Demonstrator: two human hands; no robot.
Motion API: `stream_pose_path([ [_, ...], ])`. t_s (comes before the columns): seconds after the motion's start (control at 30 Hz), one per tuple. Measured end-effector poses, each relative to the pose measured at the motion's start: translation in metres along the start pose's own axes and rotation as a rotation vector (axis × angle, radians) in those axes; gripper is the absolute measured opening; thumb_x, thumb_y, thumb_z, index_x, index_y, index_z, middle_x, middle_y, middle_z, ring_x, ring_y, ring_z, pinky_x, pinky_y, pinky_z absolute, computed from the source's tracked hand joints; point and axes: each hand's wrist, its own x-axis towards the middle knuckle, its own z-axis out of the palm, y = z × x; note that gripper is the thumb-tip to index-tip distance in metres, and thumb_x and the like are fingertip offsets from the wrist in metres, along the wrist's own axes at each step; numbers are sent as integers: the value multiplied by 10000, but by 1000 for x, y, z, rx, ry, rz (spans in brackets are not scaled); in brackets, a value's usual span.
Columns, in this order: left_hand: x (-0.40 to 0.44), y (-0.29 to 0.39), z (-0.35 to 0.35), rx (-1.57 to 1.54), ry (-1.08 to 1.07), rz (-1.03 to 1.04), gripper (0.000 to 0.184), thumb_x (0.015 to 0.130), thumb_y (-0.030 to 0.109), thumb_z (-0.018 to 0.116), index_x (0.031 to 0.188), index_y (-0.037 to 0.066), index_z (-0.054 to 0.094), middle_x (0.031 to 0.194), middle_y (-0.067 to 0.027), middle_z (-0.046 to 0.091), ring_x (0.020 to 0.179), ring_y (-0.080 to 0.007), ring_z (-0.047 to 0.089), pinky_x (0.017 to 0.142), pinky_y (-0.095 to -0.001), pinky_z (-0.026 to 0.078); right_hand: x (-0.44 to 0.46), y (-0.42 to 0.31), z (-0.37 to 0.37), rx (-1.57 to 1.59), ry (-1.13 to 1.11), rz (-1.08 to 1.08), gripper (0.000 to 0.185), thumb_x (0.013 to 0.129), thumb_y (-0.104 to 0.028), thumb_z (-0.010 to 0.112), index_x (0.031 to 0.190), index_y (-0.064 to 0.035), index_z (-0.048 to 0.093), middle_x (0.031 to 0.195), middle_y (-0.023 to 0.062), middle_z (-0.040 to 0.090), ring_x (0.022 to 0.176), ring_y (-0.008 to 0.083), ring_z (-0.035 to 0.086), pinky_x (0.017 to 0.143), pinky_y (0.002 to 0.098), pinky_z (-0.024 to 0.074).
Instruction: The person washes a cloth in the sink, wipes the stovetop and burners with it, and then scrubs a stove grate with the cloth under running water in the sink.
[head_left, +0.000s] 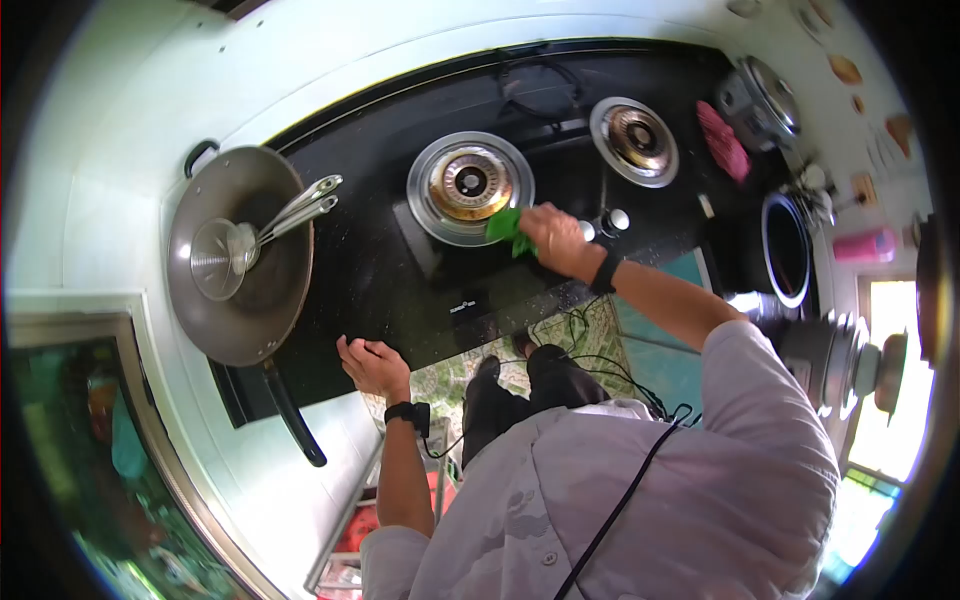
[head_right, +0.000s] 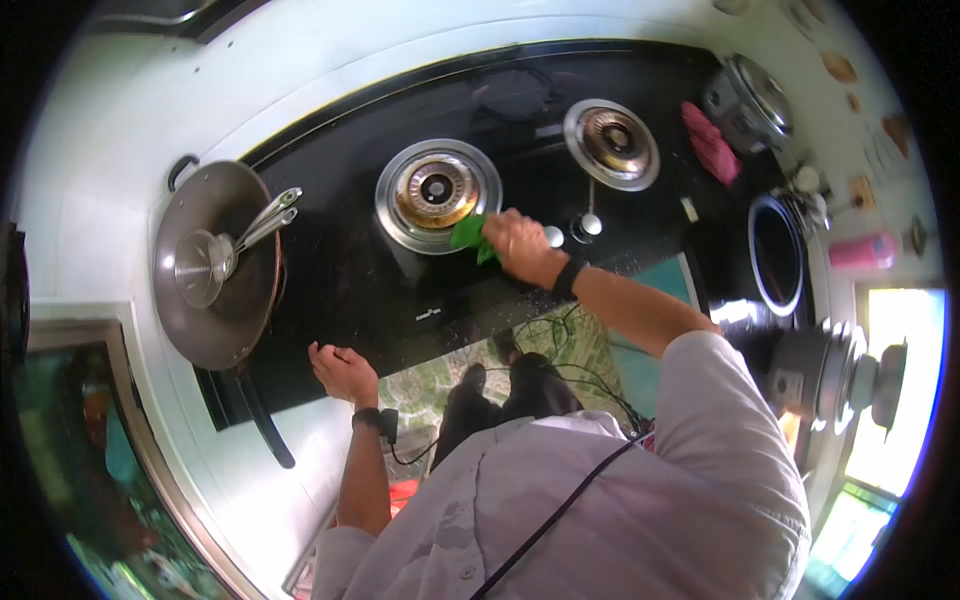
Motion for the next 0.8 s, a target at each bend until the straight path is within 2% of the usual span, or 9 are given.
stream_pose_path([
  [0.07,1,1,16,-37,25,69,85,835,132,505,900,78,514,1253,-132,532,982,-368,552,780,-490,457,4,33,-2,60,106,286,229,718,-10,564,945,-31,595,1030,146,611,989,350,589,751,444,523],
  [0.17,7,-9,-1,-52,127,155,56,836,132,508,862,82,504,1220,-152,540,952,-372,558,773,-474,467,-23,9,-39,655,258,504,300,759,-34,583,1058,-17,598,1099,143,627,959,334,627,806,374,523],
  [0.2,-3,-15,-8,-56,107,146,57,830,129,515,864,84,504,1217,-154,540,963,-375,559,783,-477,464,-47,-6,-48,1145,257,538,330,788,-55,589,1117,-27,579,1105,119,630,964,295,633,821,359,521],
  [0.23,-1,-13,-6,-79,113,148,61,823,126,522,865,87,504,1215,-155,540,974,-377,559,793,-481,460,-64,-18,-59,1630,287,517,361,818,-76,594,1176,-37,559,1111,95,634,970,255,638,837,343,519],
  [0.4,-5,-25,-14,-195,53,255,109,776,87,569,875,60,532,1196,-175,539,1009,-373,548,790,-487,448,-186,-60,-89,2282,409,378,317,956,-108,442,1260,-41,500,1195,97,599,1051,233,611,924,423,495],
  [0.5,-27,-1,-26,-645,-242,77,154,799,-15,523,952,-7,517,979,-140,546,871,-250,523,783,-329,437,-268,-69,-82,2521,518,403,347,990,-224,364,1236,-35,519,1226,122,582,1080,273,596,943,449,481],
  [0.6,-91,48,-27,-805,-537,290,128,830,16,522,952,-23,523,936,-81,528,878,-183,511,799,-291,430,-354,-81,-79,2595,726,229,367,975,-217,340,1234,-29,519,1266,145,551,1130,324,557,971,529,434],
  [0.7,-181,99,-63,-771,-1161,198,206,927,193,542,1019,13,579,991,-56,552,833,-121,531,747,-268,447,-455,-109,-74,2641,904,19,430,882,-229,409,1258,-40,499,1322,171,498,1191,359,504,1013,605,348],
  [0.8,-301,165,-109,-798,-1520,558,358,967,355,499,1085,25,576,1079,-89,604,842,-135,574,669,-258,470,-569,-137,-69,2534,1104,-26,469,855,-277,461,1258,-41,510,1326,182,502,1197,365,504,996,611,357],
])
